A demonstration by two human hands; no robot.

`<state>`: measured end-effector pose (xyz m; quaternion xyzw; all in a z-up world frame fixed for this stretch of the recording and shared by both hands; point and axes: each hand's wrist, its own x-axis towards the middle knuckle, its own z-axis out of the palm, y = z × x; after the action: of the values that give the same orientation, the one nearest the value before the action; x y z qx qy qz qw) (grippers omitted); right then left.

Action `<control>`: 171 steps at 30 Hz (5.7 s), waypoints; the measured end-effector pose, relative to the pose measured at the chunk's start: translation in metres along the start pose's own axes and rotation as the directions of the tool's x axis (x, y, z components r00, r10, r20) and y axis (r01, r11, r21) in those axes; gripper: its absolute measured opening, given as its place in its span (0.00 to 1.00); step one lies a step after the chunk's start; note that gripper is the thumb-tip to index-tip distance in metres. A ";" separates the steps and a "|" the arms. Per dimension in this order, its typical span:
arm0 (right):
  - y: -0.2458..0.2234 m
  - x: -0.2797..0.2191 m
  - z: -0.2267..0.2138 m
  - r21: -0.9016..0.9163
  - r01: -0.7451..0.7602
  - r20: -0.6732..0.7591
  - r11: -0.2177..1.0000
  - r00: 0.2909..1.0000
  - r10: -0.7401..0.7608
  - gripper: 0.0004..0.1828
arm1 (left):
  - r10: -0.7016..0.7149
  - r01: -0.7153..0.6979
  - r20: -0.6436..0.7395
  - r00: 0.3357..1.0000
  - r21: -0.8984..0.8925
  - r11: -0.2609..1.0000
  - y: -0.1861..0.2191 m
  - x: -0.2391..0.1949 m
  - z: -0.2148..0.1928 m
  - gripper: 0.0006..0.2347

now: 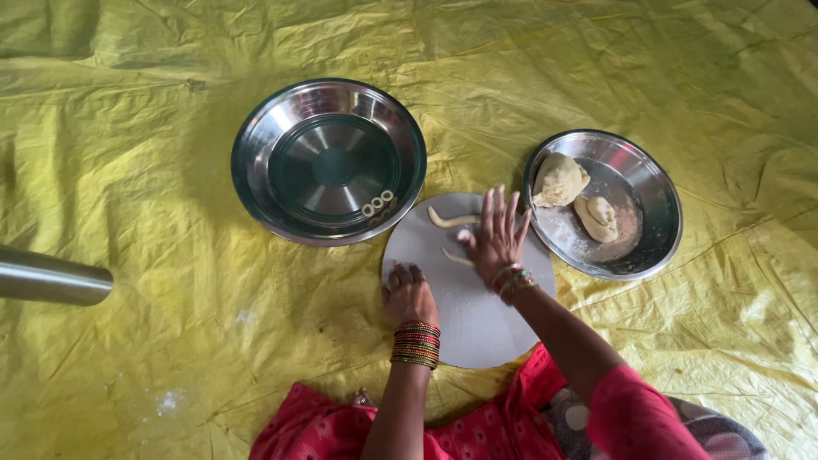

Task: The person rolls small pieces of dough into thin cylindrical strands on a round board. They repeatedly pinch, roll, and elongate the dough, then place the finished strands into a nearby metal bowl.

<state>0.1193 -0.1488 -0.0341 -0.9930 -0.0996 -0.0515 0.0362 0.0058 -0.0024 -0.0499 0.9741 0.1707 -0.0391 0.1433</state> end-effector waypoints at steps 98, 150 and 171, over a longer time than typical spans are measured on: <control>0.016 -0.092 -0.056 0.205 -0.180 0.535 0.962 0.843 0.043 0.17 | 0.421 -0.400 0.003 0.907 -0.305 0.864 0.009 -0.010 0.024 0.03; -0.057 -0.072 -0.026 -0.099 -0.247 0.226 0.964 0.938 0.264 0.51 | -0.075 0.044 0.225 0.972 0.140 0.989 -0.013 0.011 -0.036 0.27; -0.010 -0.068 -0.037 -0.143 -0.160 0.229 0.977 0.955 0.190 0.50 | -0.127 0.044 0.384 0.915 0.217 0.975 -0.036 0.017 0.005 0.33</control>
<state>0.0477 -0.1553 -0.0040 -0.9972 -0.0116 0.0667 -0.0328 0.0095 0.0341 -0.0663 0.9471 0.1758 -0.2584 0.0724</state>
